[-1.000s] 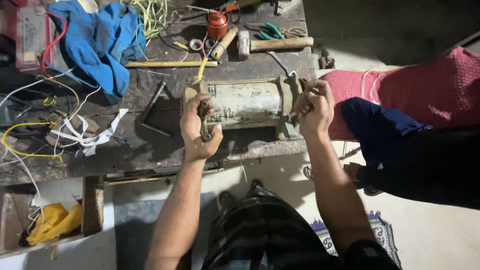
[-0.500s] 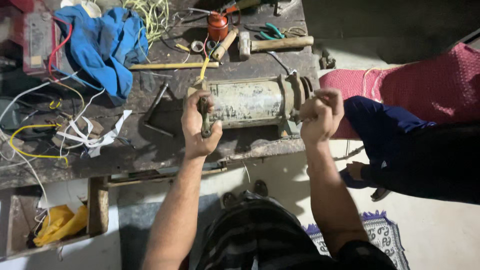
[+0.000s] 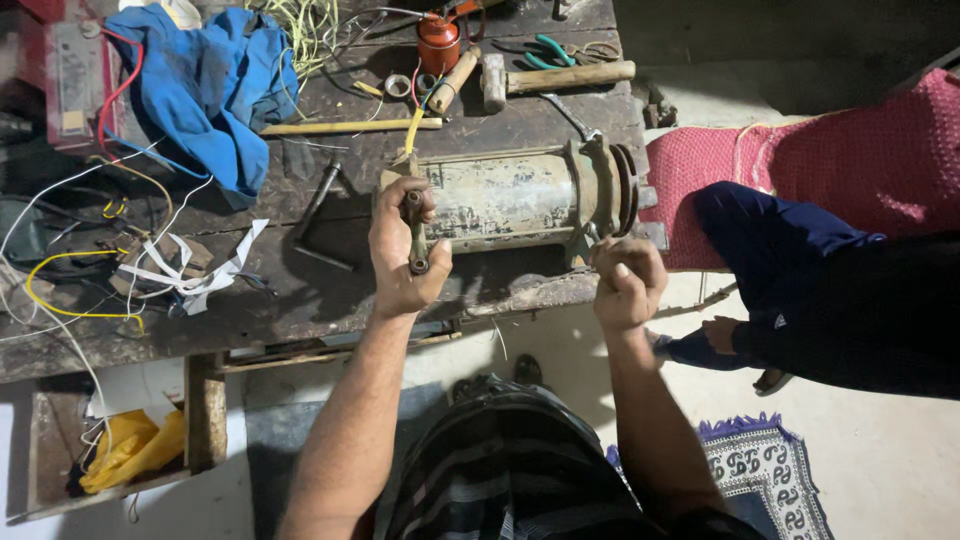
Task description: The person uses a wrench to loosen and tighten bolts on a cylindrical motor mounted on a wooden workbench. They repeatedly adjust the motor's position and reposition the wrench while working on the fasteners.
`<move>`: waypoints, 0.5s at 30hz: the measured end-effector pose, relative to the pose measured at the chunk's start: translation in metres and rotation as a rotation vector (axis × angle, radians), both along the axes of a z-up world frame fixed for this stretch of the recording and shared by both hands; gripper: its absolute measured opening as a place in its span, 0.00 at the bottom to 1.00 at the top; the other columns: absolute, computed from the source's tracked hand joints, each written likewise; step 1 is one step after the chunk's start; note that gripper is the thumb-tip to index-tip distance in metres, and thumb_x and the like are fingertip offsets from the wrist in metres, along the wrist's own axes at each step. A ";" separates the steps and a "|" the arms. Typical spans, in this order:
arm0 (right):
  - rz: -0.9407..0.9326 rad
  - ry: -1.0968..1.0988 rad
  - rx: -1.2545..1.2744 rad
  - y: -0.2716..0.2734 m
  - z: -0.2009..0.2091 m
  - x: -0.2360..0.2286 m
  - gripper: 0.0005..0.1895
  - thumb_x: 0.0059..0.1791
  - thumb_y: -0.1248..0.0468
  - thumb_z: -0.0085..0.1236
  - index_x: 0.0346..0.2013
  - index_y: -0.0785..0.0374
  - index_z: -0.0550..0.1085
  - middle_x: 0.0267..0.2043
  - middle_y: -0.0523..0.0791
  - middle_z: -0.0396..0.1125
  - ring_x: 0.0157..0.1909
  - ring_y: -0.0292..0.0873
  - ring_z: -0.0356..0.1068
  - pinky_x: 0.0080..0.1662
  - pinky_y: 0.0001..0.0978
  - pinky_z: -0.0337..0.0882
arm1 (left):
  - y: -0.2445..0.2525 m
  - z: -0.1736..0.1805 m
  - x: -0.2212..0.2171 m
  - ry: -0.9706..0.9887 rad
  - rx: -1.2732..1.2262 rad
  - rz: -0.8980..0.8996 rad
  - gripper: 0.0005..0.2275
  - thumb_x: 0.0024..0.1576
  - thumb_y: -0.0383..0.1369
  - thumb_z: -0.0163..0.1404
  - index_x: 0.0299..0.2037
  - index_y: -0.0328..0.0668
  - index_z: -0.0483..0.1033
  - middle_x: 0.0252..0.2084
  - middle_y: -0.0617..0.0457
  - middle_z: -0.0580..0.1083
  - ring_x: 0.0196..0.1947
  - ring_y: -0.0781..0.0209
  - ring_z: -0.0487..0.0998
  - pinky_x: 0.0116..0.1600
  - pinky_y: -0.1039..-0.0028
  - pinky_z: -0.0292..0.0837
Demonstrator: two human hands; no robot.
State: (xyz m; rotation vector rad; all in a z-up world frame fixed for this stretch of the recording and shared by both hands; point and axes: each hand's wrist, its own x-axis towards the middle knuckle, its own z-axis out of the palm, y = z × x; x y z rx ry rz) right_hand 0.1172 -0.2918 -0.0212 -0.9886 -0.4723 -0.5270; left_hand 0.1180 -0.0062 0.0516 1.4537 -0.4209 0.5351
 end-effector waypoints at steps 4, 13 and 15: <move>0.010 0.040 0.014 -0.005 -0.008 0.002 0.12 0.48 0.64 0.50 0.42 0.71 0.69 0.24 0.46 0.58 0.27 0.40 0.53 0.37 0.37 0.58 | 0.001 -0.002 0.000 -0.017 0.012 0.007 0.28 0.49 0.23 0.49 0.64 0.36 0.63 0.48 0.52 0.65 0.45 0.65 0.64 0.57 0.75 0.65; -0.054 0.195 0.018 -0.009 0.005 0.008 0.08 0.52 0.67 0.45 0.40 0.70 0.69 0.22 0.43 0.54 0.22 0.35 0.49 0.32 0.33 0.55 | 0.000 0.001 0.000 -0.016 -0.016 0.011 0.28 0.48 0.24 0.49 0.62 0.33 0.66 0.49 0.51 0.66 0.45 0.65 0.65 0.56 0.74 0.66; -0.052 0.235 -0.001 -0.010 0.013 0.006 0.08 0.53 0.67 0.43 0.40 0.70 0.69 0.20 0.43 0.54 0.23 0.35 0.49 0.32 0.34 0.55 | 0.000 -0.001 -0.002 -0.022 -0.018 0.017 0.28 0.48 0.24 0.49 0.63 0.33 0.66 0.48 0.51 0.67 0.45 0.65 0.66 0.55 0.75 0.67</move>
